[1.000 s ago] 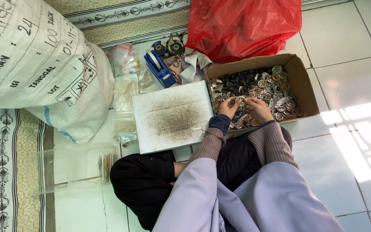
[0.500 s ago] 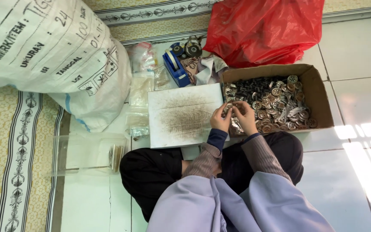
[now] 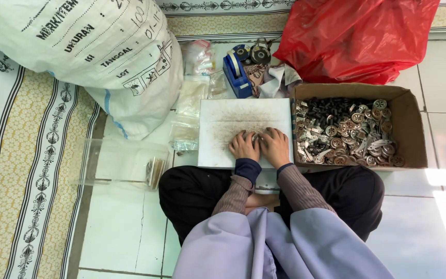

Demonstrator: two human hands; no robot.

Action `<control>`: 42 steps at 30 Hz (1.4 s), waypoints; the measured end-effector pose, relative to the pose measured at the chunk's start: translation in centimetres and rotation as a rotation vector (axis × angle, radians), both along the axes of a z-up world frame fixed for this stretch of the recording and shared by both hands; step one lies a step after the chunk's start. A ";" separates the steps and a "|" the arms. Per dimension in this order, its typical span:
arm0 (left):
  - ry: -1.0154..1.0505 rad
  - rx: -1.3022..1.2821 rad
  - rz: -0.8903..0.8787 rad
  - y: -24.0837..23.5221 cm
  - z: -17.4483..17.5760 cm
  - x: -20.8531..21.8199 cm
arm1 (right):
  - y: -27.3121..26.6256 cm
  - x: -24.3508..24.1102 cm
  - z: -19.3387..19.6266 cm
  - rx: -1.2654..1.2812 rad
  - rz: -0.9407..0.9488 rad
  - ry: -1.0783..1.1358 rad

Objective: Sorting small metal chips from a box and packing them into plastic bags.

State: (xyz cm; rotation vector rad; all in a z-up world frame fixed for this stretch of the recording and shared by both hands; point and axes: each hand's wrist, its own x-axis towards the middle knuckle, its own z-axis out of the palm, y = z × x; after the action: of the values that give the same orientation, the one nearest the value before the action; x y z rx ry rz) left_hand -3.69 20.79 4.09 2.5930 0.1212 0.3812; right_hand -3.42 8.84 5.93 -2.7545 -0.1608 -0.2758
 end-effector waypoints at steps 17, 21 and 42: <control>0.261 -0.067 -0.591 -24.3 -5.9 4.0 | -24.8 0.4 -1.5 0.333 -0.342 0.265; 0.473 -0.065 -0.662 -25.7 -10.7 3.9 | -28.3 0.1 -10.4 0.169 -0.477 0.613; 0.478 -0.199 -0.586 -21.9 -4.0 4.6 | -23.4 0.9 -4.4 -0.008 -0.493 0.322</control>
State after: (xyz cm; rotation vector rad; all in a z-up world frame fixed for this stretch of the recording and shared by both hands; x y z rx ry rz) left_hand 0.88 -1.15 0.05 2.3310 -0.4080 -0.4385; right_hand -2.47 -14.56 1.57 -2.7611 0.6046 0.0497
